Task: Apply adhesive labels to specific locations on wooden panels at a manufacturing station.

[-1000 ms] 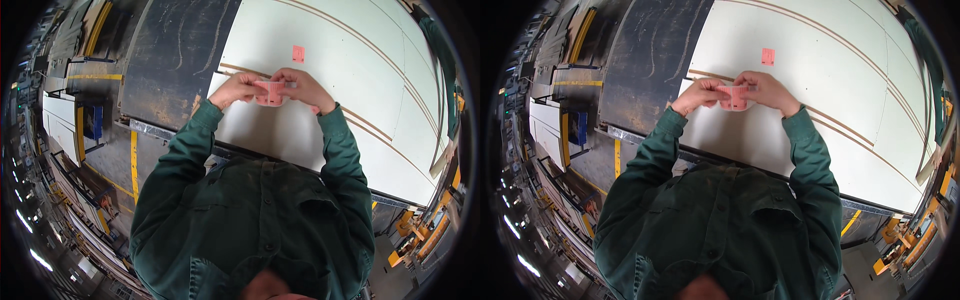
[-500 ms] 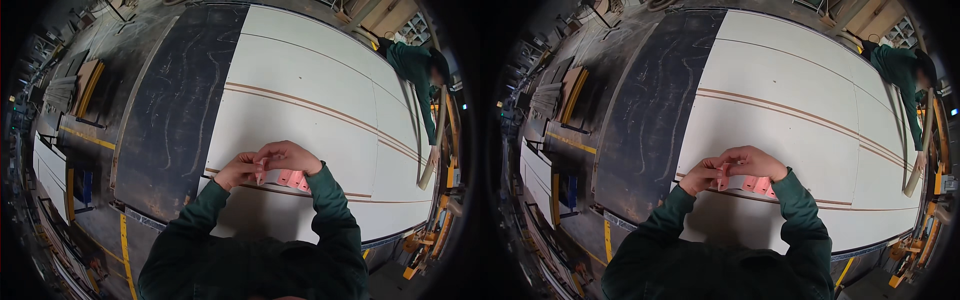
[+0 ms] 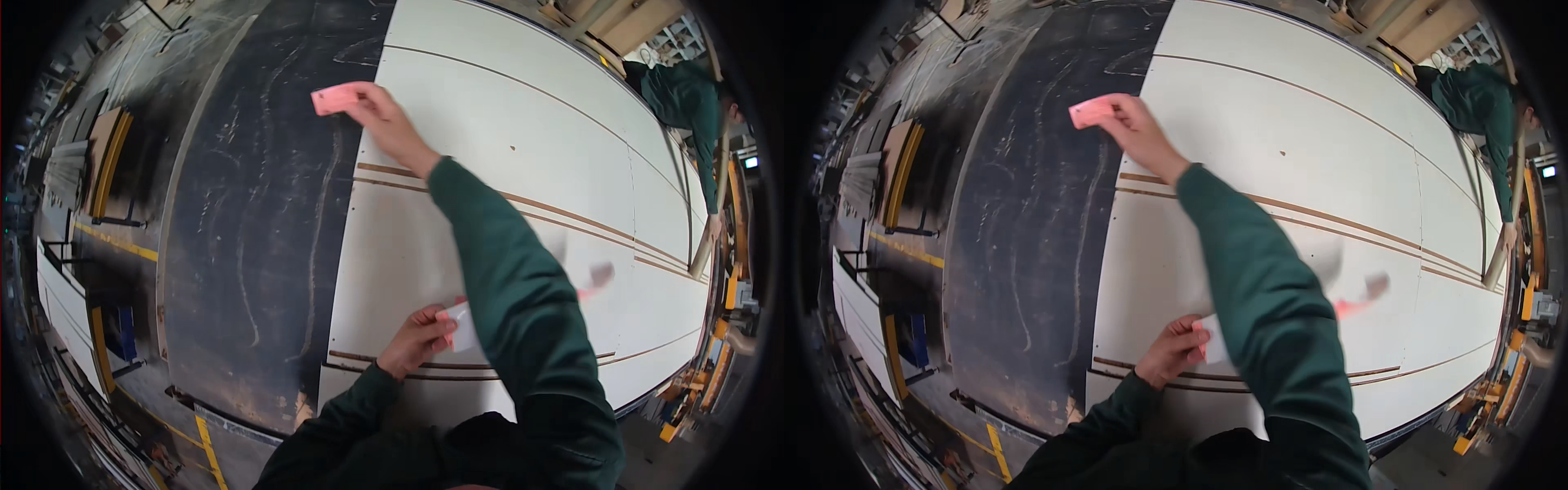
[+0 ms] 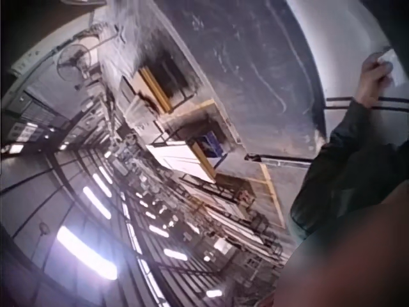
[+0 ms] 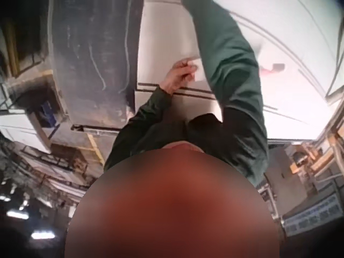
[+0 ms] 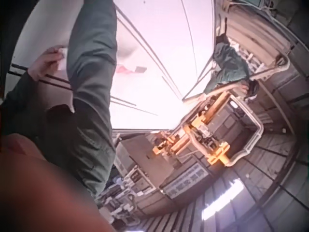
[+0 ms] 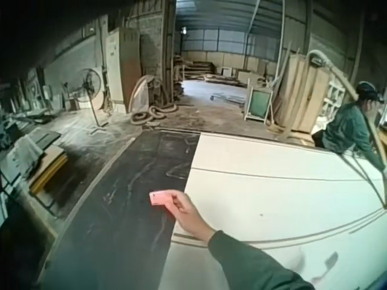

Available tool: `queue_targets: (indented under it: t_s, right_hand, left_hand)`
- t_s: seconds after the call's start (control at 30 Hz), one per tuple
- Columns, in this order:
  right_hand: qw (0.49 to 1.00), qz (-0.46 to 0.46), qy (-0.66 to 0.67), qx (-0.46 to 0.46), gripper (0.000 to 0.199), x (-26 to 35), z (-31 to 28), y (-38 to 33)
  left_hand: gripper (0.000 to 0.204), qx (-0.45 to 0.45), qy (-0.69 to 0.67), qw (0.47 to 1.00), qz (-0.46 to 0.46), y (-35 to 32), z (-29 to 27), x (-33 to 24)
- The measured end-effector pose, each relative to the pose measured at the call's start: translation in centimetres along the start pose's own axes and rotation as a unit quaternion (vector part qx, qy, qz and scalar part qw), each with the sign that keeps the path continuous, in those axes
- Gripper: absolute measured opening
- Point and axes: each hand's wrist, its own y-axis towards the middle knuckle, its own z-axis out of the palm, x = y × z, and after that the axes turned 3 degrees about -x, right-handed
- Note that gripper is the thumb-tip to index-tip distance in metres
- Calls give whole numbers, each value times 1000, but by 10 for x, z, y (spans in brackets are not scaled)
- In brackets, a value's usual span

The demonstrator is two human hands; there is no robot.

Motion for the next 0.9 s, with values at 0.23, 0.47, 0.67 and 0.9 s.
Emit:
queue_targets:
  t_s: [0.23, 0.47, 0.67, 0.9]
  right_hand:
    - [916, -181, -317, -168, 47, -81, -74, 11]
    - [975, 127, 18, -179, 27, -34, -169, -10]
    - [916, 364, -108, 128, 8, 11, -170, 0]
    - [903, 221, -355, 99, 33, -42, -162, -14]
  left_hand:
    - [13, 41, 47, 994, -87, 9, -18, 7]
    - [6, 56, 48, 994, -76, 2, -13, -3]
    - [7, 76, 62, 993, -69, 2, -13, -3]
    - [6, 86, 65, 991, -73, 3, -17, 0]
